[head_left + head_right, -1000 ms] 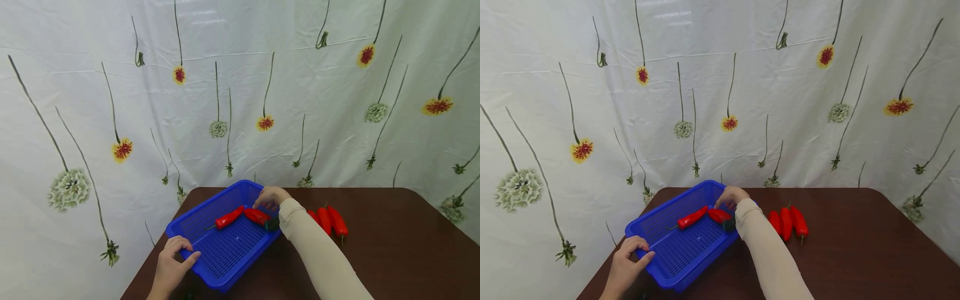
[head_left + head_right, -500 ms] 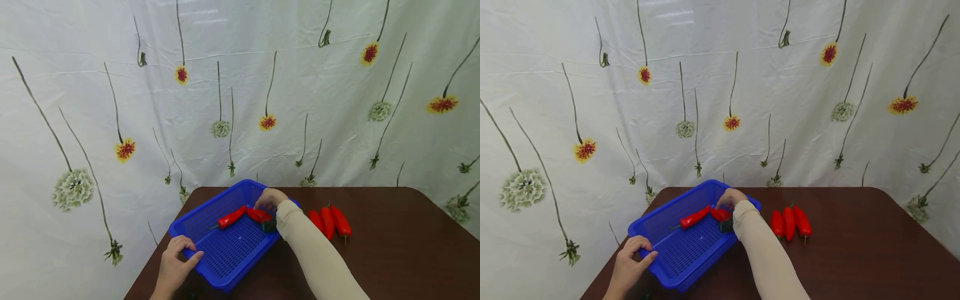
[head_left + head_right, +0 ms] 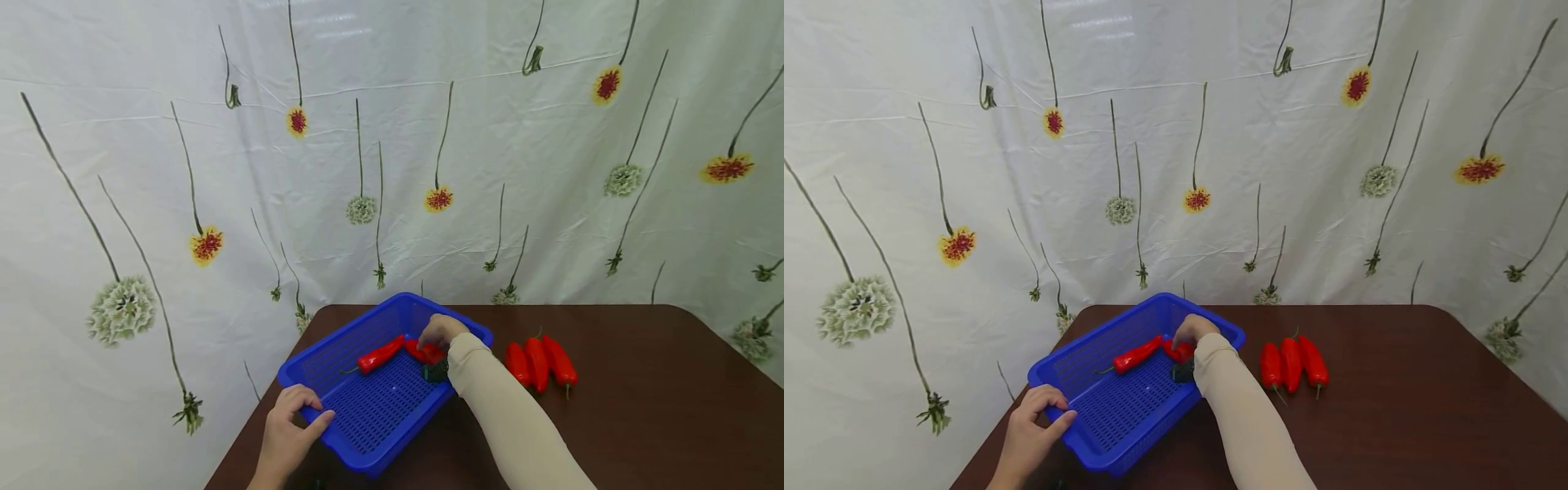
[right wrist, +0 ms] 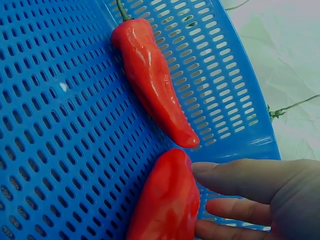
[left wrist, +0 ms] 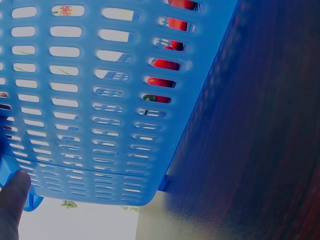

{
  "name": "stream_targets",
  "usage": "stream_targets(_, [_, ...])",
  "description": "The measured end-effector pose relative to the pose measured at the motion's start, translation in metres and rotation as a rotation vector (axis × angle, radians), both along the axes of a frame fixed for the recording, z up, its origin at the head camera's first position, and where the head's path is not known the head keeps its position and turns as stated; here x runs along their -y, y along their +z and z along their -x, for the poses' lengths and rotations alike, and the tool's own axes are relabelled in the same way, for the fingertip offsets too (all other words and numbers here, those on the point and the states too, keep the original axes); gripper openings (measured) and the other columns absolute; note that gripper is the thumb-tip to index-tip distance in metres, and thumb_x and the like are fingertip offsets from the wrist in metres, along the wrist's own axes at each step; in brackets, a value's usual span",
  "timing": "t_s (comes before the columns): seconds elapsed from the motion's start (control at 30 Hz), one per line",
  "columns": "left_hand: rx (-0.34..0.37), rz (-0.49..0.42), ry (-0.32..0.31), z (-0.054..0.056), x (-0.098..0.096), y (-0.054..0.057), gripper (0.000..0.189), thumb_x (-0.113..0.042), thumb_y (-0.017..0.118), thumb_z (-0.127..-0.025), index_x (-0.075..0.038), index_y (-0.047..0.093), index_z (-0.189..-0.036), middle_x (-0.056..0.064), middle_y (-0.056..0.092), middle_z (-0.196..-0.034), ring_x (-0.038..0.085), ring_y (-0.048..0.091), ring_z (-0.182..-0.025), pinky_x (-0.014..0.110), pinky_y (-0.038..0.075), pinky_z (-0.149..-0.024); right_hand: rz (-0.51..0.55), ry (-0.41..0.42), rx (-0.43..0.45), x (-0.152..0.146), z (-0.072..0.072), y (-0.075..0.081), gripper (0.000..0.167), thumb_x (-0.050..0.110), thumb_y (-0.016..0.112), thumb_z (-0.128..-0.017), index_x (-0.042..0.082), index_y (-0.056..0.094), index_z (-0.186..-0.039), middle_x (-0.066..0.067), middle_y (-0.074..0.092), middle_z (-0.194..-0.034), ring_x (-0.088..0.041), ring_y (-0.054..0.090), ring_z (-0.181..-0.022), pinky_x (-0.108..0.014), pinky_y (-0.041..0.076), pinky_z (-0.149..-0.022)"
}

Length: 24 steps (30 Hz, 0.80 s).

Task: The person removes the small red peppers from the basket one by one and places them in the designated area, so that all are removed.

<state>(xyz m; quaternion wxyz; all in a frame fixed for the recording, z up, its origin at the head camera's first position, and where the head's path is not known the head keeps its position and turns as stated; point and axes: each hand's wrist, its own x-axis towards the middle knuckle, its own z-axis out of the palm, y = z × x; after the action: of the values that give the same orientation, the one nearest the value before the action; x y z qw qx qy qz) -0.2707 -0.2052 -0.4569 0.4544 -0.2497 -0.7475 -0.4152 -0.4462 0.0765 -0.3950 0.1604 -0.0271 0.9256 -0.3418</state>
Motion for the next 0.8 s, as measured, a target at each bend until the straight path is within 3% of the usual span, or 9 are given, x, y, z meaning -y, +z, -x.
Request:
stream_targets(0.1, [0.004,-0.002,-0.001,0.0,0.0,0.001,0.036,0.015,0.083,-0.054,-0.006,0.059,-0.072,0.007,0.06,-0.077,0.012,0.052,-0.086,0.011,0.036,-0.086,0.008,-0.005,-0.001,0.0,-0.002,-0.001,0.08,0.018,0.079,-0.083,-0.003,0.038,-0.149,-0.021,0.053,-0.142,-0.035,0.064,-0.114,-0.044,0.053,-0.096])
stream_targets(0.23, [0.022,-0.008,0.01,0.0,0.0,0.0,0.036,0.014,0.083,-0.055,-0.006,0.059,-0.072,0.008,0.06,-0.077,0.012,0.052,-0.087,0.011,0.035,-0.086,-0.039,0.021,-0.014,-0.001,-0.004,-0.004,0.069,0.019,0.079,-0.083,-0.004,0.048,-0.141,-0.019,0.056,-0.137,-0.035,0.062,-0.115,-0.045,0.052,-0.097])
stream_targets(0.33, [0.035,-0.005,0.021,0.005,0.002,-0.007,0.036,0.013,0.084,-0.055,-0.007,0.059,-0.072,0.007,0.06,-0.078,0.011,0.052,-0.087,0.011,0.035,-0.086,-0.077,0.035,-0.021,-0.001,-0.003,-0.008,0.061,0.018,0.08,-0.082,-0.003,0.055,-0.133,-0.018,0.06,-0.13,-0.033,0.062,-0.113,-0.044,0.053,-0.096])
stream_targets(0.57, [0.074,-0.005,0.048,0.017,0.01,-0.021,0.04,0.012,0.086,-0.055,-0.012,0.06,-0.073,0.003,0.061,-0.079,0.01,0.052,-0.09,0.01,0.034,-0.087,-0.125,0.021,0.012,0.0,0.003,-0.013,0.065,0.017,0.081,-0.079,-0.003,0.054,-0.135,-0.018,0.057,-0.135,-0.032,0.063,-0.11,-0.042,0.054,-0.092])
stream_targets(0.8, [0.093,-0.009,0.057,0.018,0.01,-0.024,0.039,0.012,0.086,-0.055,-0.011,0.06,-0.073,0.004,0.061,-0.079,0.011,0.052,-0.09,0.009,0.034,-0.087,-0.166,0.043,0.024,-0.001,-0.001,-0.012,0.027,0.016,0.081,-0.079,0.004,0.072,-0.102,-0.01,0.066,-0.117,-0.026,0.064,-0.103,-0.04,0.055,-0.09])
